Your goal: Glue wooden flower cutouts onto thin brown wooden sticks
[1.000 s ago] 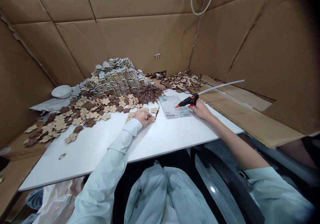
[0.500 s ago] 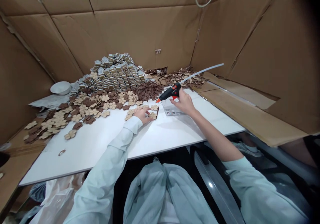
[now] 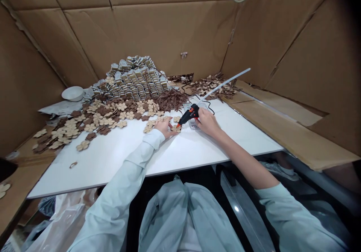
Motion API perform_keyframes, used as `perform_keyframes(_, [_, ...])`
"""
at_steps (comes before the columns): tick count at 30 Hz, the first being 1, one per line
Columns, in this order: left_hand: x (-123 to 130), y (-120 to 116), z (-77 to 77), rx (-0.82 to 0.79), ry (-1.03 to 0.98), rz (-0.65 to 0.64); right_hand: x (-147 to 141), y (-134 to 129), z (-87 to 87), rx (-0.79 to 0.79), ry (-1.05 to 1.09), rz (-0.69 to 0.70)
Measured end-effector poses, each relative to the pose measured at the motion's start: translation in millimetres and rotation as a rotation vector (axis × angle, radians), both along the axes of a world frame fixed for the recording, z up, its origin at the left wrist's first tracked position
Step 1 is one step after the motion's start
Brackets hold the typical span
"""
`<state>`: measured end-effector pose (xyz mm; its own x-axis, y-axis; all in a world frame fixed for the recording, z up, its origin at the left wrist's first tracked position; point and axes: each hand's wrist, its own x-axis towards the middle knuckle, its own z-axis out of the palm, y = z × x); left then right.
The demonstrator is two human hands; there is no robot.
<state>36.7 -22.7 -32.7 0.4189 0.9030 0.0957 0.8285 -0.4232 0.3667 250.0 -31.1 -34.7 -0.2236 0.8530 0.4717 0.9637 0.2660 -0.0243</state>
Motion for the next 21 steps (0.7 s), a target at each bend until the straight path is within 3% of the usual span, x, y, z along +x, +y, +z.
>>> perform_keyframes(21, [0.8,1.2,-0.9,0.005,0.006,-0.004,0.0,-2.2,1.6,0.021,-0.044,-0.008])
